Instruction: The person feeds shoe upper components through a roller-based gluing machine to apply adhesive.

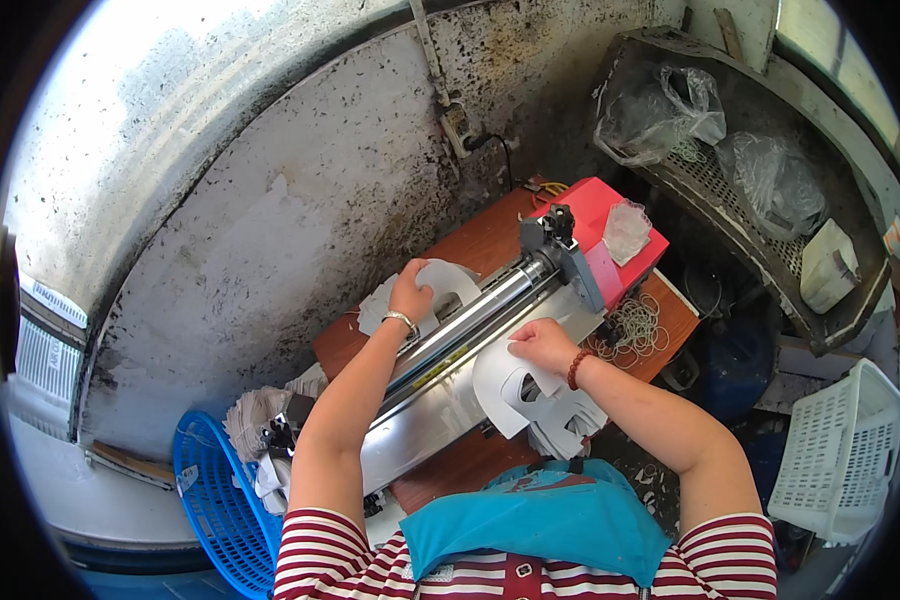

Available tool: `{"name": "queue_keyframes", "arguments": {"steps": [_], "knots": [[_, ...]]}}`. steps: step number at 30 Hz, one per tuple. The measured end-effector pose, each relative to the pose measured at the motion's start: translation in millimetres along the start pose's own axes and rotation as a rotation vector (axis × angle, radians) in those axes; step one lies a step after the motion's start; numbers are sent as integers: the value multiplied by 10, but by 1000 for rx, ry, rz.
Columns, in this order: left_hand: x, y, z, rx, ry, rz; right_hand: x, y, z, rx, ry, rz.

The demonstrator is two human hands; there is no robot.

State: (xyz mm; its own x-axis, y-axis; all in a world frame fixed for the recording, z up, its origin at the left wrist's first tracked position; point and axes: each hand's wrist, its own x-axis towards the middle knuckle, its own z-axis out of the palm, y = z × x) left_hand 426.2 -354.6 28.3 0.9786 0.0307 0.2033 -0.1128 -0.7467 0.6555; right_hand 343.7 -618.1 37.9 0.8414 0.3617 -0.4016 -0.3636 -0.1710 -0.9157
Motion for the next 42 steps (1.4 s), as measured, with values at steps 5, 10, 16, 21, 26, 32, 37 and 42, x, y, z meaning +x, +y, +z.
{"name": "queue_keyframes", "arguments": {"steps": [5, 10, 16, 21, 26, 32, 37, 42], "knots": [[-80, 470, -197, 184, -89, 133, 34, -33, 99, -126, 259, -110], [-25, 281, -29, 154, -654, 23, 192, 4, 122, -332, 362, -178], [-39, 200, 22, 112, -543, -63, 27, -57, 75, 70, 177, -102], [-2, 183, -20, 33, -121, -87, -30, 28, -10, -198, 129, -219], [-90, 440, -130, 250, 64, 400, 87, 59, 68, -226, 254, -258], [-35, 351, -66, 212, -651, -5, 142, 11, 128, -261, 361, -274], [-15, 365, -54, 69, -690, -217, 142, 179, 40, -94, 299, -250], [-36, 63, -31, 62, -28, -15, 36, 129, 94, -230, 218, -281]]}}
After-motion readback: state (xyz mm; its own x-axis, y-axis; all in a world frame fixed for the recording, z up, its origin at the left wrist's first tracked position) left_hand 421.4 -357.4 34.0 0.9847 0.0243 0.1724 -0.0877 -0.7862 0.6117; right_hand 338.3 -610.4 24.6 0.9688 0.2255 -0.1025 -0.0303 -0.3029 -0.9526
